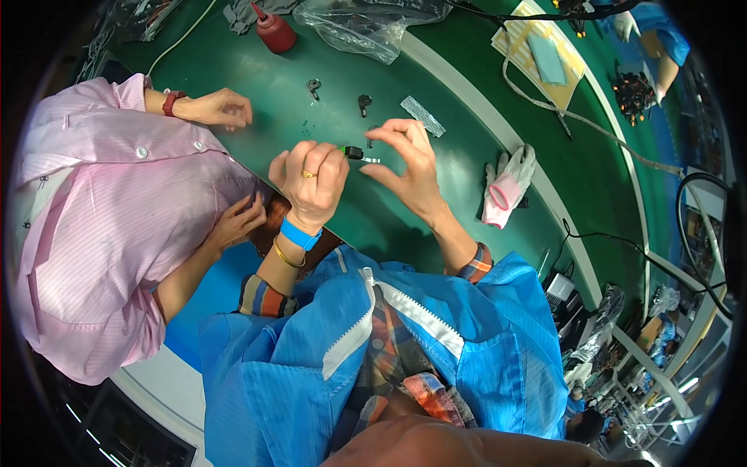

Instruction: The person assembles small black plastic components by hand on a green worktable, using a green-handled tool.

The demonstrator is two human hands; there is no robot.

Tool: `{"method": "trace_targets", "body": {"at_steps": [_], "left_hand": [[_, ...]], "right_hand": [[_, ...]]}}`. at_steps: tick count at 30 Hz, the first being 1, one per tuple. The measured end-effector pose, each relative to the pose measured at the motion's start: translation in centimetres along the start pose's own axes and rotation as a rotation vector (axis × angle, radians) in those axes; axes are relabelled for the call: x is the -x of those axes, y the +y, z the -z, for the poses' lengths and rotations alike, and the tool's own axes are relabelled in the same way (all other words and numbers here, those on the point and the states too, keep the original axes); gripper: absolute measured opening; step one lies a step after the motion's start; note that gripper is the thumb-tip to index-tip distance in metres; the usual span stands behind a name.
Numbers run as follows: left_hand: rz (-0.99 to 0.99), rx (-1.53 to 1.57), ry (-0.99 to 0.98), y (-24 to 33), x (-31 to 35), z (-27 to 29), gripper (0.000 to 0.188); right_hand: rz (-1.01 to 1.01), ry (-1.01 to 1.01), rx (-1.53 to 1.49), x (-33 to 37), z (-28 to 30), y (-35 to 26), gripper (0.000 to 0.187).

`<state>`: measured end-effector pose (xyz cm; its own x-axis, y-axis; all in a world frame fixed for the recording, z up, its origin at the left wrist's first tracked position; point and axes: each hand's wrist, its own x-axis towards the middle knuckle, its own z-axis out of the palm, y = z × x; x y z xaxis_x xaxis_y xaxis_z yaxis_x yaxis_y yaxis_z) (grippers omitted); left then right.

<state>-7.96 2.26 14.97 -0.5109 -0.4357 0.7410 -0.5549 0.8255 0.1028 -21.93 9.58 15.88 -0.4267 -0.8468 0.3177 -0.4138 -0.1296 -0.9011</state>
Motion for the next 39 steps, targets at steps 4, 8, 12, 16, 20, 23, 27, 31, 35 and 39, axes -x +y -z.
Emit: {"method": "trace_targets", "body": {"at_steps": [4,8,12,16,20,23,27,31,35,39], "left_hand": [[0.049,0.058,-0.022,0.9,-0.4,0.8,0.027],[0.215,0.215,-0.118,1.4,-1.7,2.0,0.029],[0.269,0.616,-0.323,0.5,-2.3,3.3,0.027],[0.274,0.694,-0.400,-0.3,-1.6,3.3,0.023],[0.257,0.676,-0.394,-0.3,-2.2,4.2,0.019],[0.248,0.629,-0.361,-0.2,-3.0,5.1,0.017],[0.138,0.544,-0.346,0.3,-3.8,5.6,0.018],[0.097,0.544,-0.385,0.3,-4.3,6.0,0.018],[0.092,0.576,-0.422,0.2,-4.6,6.2,0.017],[0.102,0.609,-0.452,0.2,-4.7,6.4,0.017]], "right_hand": [[0.157,-0.072,0.132,-0.1,0.2,-0.9,0.021],[0.166,-0.081,0.154,0.1,0.8,-0.7,0.022],[0.312,-0.146,0.326,0.1,1.7,-1.6,0.021],[0.282,-0.160,0.259,0.2,1.8,-2.3,0.020],[0.346,-0.033,0.387,1.5,3.4,-2.0,0.019],[0.422,0.093,0.532,2.5,4.2,-1.9,0.018],[0.539,0.130,0.683,2.6,3.8,-2.8,0.019],[0.456,0.037,0.634,1.6,4.1,-3.7,0.018],[0.401,-0.028,0.555,1.3,4.2,-3.2,0.018],[0.367,-0.059,0.469,1.4,4.2,-3.0,0.017]]}}
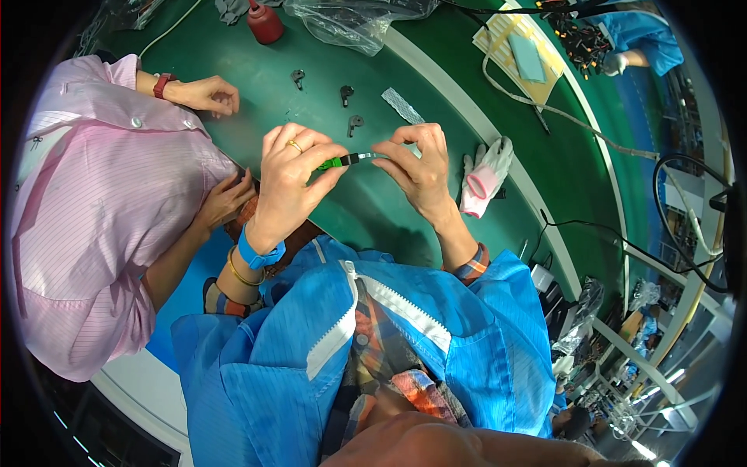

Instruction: The person assembles small black plastic components by hand on a green worktable, using a green-handled tool.

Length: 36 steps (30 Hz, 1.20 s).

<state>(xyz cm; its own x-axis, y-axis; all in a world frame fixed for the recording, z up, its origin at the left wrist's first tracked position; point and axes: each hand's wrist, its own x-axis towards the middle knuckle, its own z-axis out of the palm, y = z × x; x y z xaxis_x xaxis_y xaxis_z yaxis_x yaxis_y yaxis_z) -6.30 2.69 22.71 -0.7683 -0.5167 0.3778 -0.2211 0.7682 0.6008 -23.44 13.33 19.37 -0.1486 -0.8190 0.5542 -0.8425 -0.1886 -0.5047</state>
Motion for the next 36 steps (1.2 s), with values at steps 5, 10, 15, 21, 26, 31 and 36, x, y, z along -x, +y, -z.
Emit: {"method": "trace_targets", "body": {"at_steps": [5,10,15,21,26,31,36], "left_hand": [[0.008,0.002,-0.015,0.3,-0.1,0.2,0.016],[0.022,0.041,-0.028,0.6,-0.2,0.3,0.016],[0.091,0.159,-0.052,0.6,-0.1,0.5,0.015],[0.174,0.292,-0.077,0.3,0.0,0.5,0.017],[0.313,0.557,-0.035,0.2,0.4,-0.3,0.017],[0.422,0.748,0.002,0.5,0.7,-1.4,0.015],[0.393,0.730,-0.010,0.4,0.8,-2.0,0.014]], "right_hand": [[-0.023,0.019,-0.081,0.0,-0.3,-0.2,0.015],[-0.071,0.031,-0.148,0.2,-0.7,-0.4,0.012],[-0.121,0.053,-0.195,0.5,-0.9,-0.6,0.010],[-0.086,0.073,-0.175,0.4,-0.7,-0.6,0.010],[-0.102,0.069,-0.237,0.3,-0.4,-0.7,0.011],[-0.088,0.060,-0.232,0.1,-0.3,-1.2,0.012],[-0.093,0.036,-0.235,0.0,0.0,-1.5,0.012]]}}
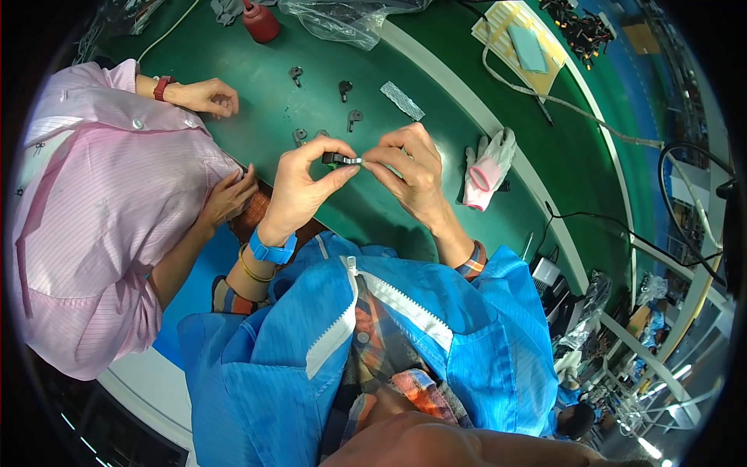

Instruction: The person assembles small black plastic components by hand on a green worktable, using a green-handled tool.

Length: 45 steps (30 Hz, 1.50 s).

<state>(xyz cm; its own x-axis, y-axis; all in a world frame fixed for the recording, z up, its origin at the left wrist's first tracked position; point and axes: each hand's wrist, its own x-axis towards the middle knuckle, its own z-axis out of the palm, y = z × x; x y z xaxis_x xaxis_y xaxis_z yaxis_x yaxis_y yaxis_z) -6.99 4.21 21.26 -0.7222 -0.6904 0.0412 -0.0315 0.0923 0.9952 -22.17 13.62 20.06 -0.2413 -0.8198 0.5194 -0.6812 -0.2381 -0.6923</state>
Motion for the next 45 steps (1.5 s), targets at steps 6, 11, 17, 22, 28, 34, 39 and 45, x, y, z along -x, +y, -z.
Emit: {"method": "trace_targets", "body": {"at_steps": [6,11,17,22,28,34,39,45], "left_hand": [[0.047,0.061,0.025,0.1,0.1,-0.4,0.012],[0.073,0.084,0.068,0.7,0.2,-0.9,0.012],[-0.100,-0.226,0.050,1.0,0.1,-0.5,0.014],[-0.120,-0.270,0.047,1.0,0.1,-0.5,0.015],[-0.049,-0.183,0.055,0.7,0.2,-0.6,0.014],[0.033,-0.068,0.112,0.8,0.5,-0.9,0.014],[0.116,0.010,0.154,0.7,0.4,-0.6,0.013],[0.140,0.072,0.184,-0.3,-0.4,0.1,0.011]], "right_hand": [[0.074,0.008,0.075,-0.2,0.1,-0.1,0.014],[0.119,0.065,0.155,-0.2,0.0,-0.4,0.015],[0.203,0.015,0.420,-0.4,0.4,-1.2,0.015],[0.186,-0.006,0.555,-0.6,0.4,-2.1,0.014],[0.164,-0.018,0.539,-0.5,0.4,-2.1,0.015],[0.112,0.000,0.494,-0.7,0.6,-2.3,0.014],[0.069,0.005,0.454,-0.6,0.9,-1.9,0.014],[0.018,0.002,0.365,-0.5,1.0,-1.0,0.013]]}}
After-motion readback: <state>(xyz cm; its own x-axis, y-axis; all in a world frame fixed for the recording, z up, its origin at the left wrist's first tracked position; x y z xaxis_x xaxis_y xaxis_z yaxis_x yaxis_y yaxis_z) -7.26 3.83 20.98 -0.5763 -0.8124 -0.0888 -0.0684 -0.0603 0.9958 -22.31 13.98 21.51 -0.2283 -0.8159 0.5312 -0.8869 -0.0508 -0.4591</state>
